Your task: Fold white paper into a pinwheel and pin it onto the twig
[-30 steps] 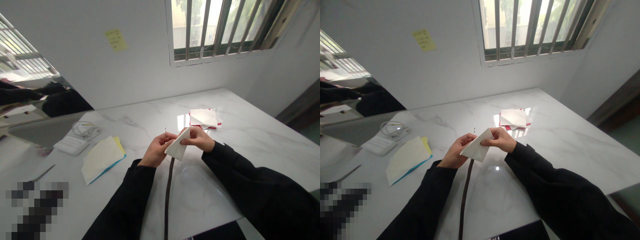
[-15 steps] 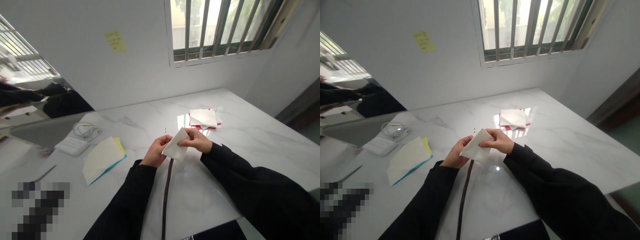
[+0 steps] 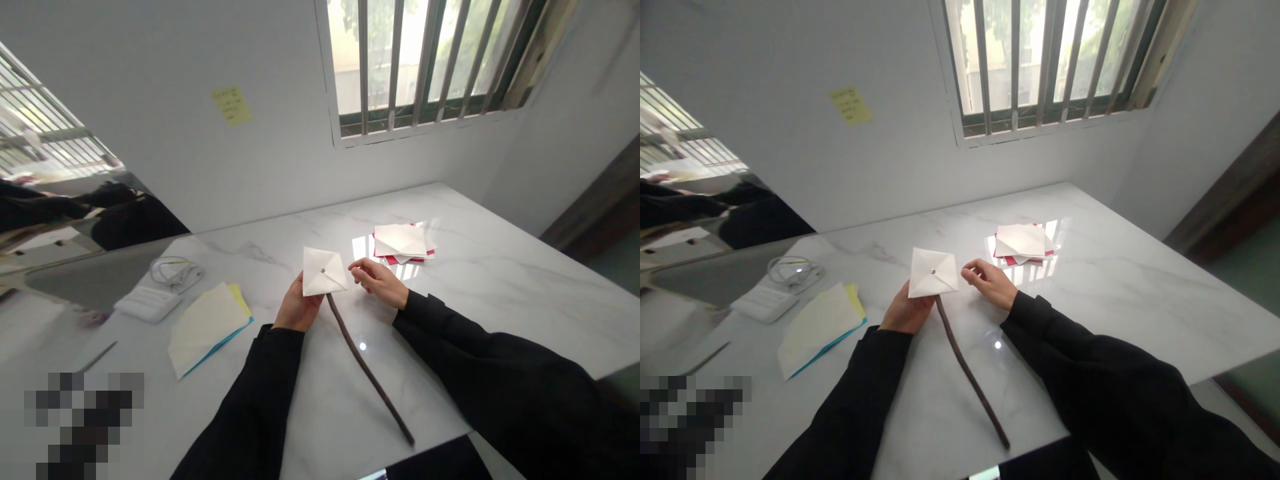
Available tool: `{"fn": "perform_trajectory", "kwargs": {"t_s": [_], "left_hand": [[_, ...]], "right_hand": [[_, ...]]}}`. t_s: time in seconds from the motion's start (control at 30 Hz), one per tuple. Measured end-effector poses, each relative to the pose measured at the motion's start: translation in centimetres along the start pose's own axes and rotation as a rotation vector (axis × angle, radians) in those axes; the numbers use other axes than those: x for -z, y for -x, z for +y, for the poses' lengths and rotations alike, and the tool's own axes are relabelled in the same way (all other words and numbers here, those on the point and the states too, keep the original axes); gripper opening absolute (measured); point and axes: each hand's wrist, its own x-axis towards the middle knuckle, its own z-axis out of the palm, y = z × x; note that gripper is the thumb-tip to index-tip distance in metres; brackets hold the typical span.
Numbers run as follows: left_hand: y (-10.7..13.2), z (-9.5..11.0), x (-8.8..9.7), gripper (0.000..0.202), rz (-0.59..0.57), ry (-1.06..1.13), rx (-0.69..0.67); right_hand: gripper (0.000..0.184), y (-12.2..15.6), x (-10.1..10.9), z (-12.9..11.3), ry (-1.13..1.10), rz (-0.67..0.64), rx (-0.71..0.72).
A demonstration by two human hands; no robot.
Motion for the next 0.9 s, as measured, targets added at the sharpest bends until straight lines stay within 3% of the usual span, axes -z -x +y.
{"fn": "perform_trajectory", "kwargs": {"t_s": [0.17,0.23,0.37,0.53,0.6,0.7,0.8,0.9], "left_hand": [[-0.7,0.8,0.8,0.028,0.127,0.062,-0.108],[-0.8,0.9,0.8,0.028,0.142,0.053,-0.135],[-0.5,0.8,0.8,0.025,0.179,0.009,-0.132],[0.9,-0.2,0.6,0.044,0.088,-0.182,0.087],[1.6,-0.7,0.3,0.054,0.035,-0.255,0.09],[2.3,-1.3,-0.1,0.061,0.066,-0.332,0.028],[2.4,-1.1,-0.4,0.061,0.099,-0.309,0.04],[2.5,-0.6,-0.4,0.056,0.073,-0.3,0.102]], "right_hand": [[0.055,1.4,-1.7,-1.2,-0.012,-0.47,-0.084],[0.051,1.9,-2.3,-1.6,0.024,-0.55,-0.043],[0.049,1.7,-2.8,-1.4,0.055,-0.466,-0.011],[0.05,0.8,-2.5,-0.2,0.1,-0.282,-0.001],[0.048,0.9,-2.8,-0.1,0.163,-0.273,0.013],[0.05,1.1,-3.4,-0.4,0.218,-0.318,0.048],[0.063,0.9,-3.4,-0.5,0.232,-0.323,0.017],[0.081,0.3,-2.1,-0.1,0.289,-0.104,-0.058]]}}
